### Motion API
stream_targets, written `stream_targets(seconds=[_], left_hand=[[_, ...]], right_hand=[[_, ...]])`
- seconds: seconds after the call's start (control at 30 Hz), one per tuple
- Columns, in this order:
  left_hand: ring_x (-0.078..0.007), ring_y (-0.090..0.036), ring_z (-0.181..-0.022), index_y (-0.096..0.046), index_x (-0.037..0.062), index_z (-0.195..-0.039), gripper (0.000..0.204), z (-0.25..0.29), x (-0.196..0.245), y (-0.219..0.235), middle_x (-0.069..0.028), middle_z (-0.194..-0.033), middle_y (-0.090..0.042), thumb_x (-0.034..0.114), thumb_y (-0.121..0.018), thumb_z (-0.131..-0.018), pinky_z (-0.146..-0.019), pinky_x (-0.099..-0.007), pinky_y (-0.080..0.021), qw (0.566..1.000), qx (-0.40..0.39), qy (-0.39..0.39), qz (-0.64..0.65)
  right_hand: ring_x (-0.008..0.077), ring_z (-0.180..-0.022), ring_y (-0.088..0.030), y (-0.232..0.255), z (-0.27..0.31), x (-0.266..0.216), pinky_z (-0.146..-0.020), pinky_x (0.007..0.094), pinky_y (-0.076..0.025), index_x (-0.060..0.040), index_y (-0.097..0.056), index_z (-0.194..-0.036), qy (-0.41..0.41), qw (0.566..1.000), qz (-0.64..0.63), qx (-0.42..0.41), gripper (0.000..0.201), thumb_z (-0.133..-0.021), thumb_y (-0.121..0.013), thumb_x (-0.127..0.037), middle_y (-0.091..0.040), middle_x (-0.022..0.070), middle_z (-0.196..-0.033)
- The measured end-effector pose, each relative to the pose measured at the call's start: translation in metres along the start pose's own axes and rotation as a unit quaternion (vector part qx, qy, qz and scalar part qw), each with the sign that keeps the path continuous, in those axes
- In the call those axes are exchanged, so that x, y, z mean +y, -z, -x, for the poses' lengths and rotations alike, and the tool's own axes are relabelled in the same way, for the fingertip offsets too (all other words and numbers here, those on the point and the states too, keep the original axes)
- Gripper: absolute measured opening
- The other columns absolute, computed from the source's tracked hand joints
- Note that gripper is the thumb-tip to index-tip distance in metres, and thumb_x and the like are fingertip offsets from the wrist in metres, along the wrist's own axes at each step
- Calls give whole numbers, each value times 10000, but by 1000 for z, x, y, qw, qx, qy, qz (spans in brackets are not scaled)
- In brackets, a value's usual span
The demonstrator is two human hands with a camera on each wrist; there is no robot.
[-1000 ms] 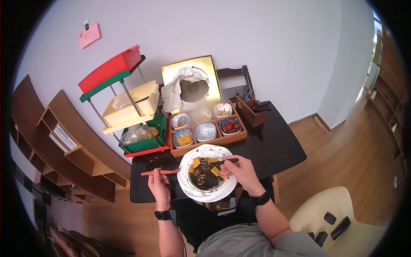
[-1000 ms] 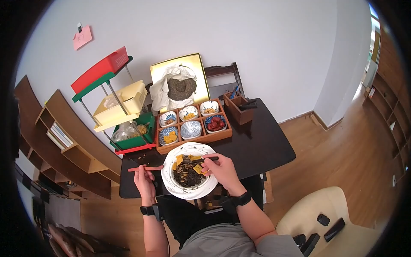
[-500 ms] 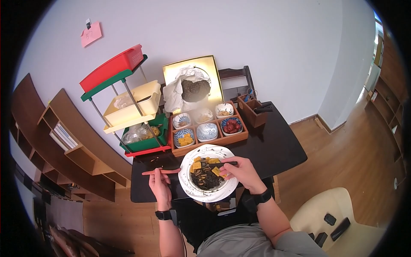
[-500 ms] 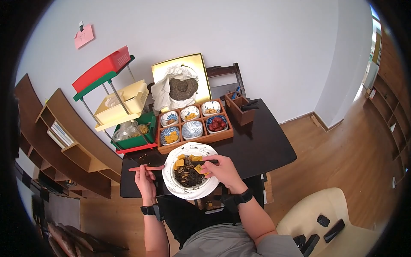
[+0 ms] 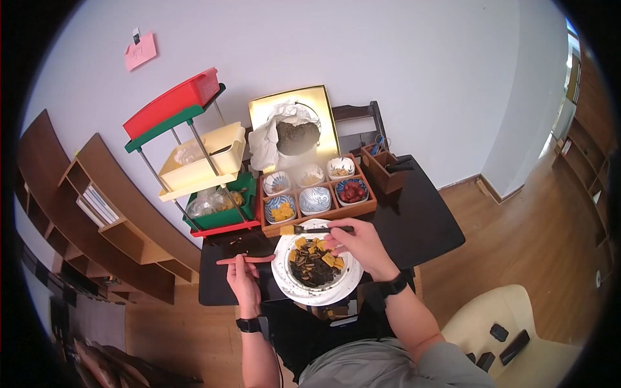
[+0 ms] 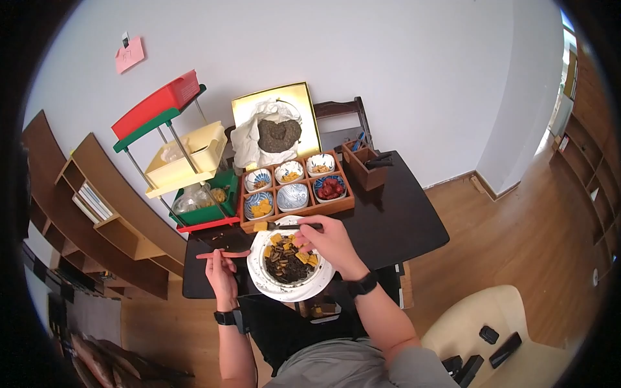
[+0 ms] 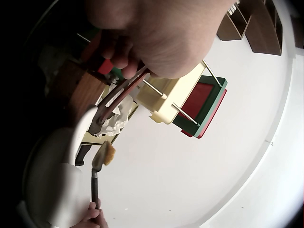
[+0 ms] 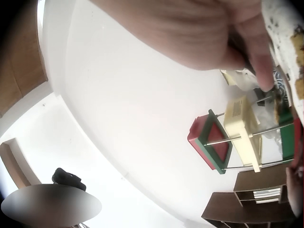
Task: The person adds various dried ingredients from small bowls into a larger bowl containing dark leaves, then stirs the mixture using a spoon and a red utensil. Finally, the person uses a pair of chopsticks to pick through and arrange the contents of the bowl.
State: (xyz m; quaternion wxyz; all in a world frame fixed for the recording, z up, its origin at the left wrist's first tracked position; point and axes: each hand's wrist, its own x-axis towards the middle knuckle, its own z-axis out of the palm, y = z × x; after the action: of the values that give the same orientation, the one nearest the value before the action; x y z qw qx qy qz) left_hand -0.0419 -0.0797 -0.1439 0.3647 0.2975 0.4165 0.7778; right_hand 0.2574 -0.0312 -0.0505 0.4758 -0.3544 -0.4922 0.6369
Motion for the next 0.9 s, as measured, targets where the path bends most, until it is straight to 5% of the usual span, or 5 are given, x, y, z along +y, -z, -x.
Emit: stream_targets(seconds=[0.13, 0.23, 0.37, 0.67, 0.9], left_hand=[[-81, -499, -582, -645, 34, -1048, 216, 0, 1, 0, -5, -713, -585, 241, -583, -1055, -534, -229, -377, 1000, 2, 1, -1], [-83, -500, -585, -643, 34, -1044, 216, 1, 1, 0, -5, -711, -584, 241, -583, -1055, -536, -229, -378, 1000, 5, 3, -4], [-91, -501, -565, -636, 37, -1033, 235, 1, 0, 2, -3, -687, -570, 259, -565, -1065, -525, -239, -384, 1000, 6, 3, -7], [-76, -497, -592, -649, 38, -1040, 222, 2, 2, -2, -1, -716, -590, 252, -591, -1052, -545, -226, -378, 1000, 6, 3, -4], [-96, -508, -581, -637, 33, -1040, 227, 0, 0, 0, -7, -709, -576, 244, -558, -1068, -536, -241, -387, 1000, -2, 3, -8]], right_hand=[[199, -887, -747, -24, -37, -4, -690, 278, -614, 77, -623, -1239, 54, 997, 46, -2, 292, -994, -611, -81, -717, 175, -1015], [228, -848, -754, -26, -57, 7, -698, 314, -602, 62, -635, -1237, 139, 967, 211, -13, 289, -972, -615, -54, -721, 198, -1023], [383, -876, -693, -15, -45, 4, -801, 424, -551, 4, -678, -1160, 347, 836, 419, 69, 235, -935, -629, -42, -704, 213, -1033], [364, -811, -664, 7, 65, -33, -708, 391, -538, -23, -690, -1053, 265, 835, 470, 110, 161, -895, -686, -51, -667, 154, -915], [347, -826, -647, 11, 74, -9, -715, 400, -531, -34, -687, -1051, 275, 810, 509, 94, 154, -899, -663, -25, -630, 139, -923]])
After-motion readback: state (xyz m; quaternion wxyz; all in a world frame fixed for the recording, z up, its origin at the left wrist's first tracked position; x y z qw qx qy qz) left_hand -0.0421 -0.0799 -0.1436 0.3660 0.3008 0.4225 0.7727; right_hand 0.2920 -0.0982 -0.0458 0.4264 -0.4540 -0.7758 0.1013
